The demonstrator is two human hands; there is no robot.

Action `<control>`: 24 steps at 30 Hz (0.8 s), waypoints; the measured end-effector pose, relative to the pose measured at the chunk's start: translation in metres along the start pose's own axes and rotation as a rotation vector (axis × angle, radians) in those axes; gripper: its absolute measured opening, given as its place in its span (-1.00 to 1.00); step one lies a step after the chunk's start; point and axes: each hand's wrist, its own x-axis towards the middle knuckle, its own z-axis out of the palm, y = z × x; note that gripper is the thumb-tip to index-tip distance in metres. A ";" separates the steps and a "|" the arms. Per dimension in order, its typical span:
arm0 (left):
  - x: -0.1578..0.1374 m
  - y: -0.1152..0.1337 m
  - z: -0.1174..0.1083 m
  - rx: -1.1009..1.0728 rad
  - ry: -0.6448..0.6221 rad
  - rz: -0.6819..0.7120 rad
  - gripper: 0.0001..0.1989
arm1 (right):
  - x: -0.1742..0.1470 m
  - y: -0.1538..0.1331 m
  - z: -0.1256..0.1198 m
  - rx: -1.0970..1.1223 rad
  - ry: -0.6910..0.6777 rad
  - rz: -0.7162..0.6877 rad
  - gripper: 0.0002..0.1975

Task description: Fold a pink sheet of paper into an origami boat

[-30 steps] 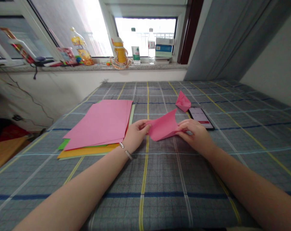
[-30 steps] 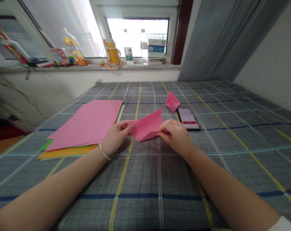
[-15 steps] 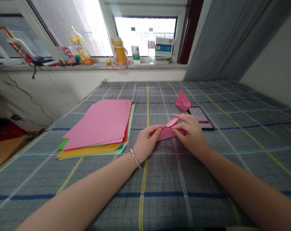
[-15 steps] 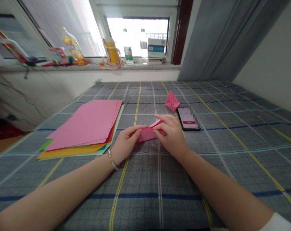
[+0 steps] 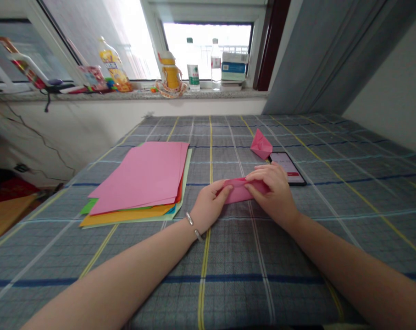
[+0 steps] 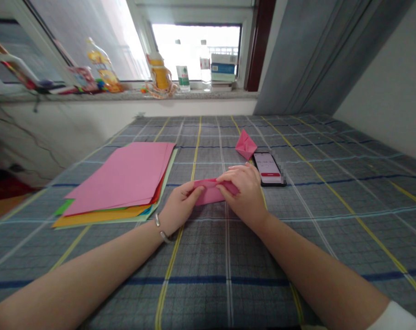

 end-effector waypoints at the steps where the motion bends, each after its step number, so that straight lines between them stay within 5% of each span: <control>1: 0.000 0.000 -0.001 -0.016 0.018 -0.016 -0.73 | 0.000 0.001 -0.001 -0.012 0.028 0.014 -0.92; 13: 0.007 -0.028 0.001 -0.430 0.107 -0.260 -0.62 | -0.010 0.027 0.014 0.355 -0.054 0.543 -0.63; 24: 0.003 -0.013 0.002 -0.360 0.075 -0.201 -0.60 | -0.012 0.028 0.022 0.397 0.014 0.534 -0.67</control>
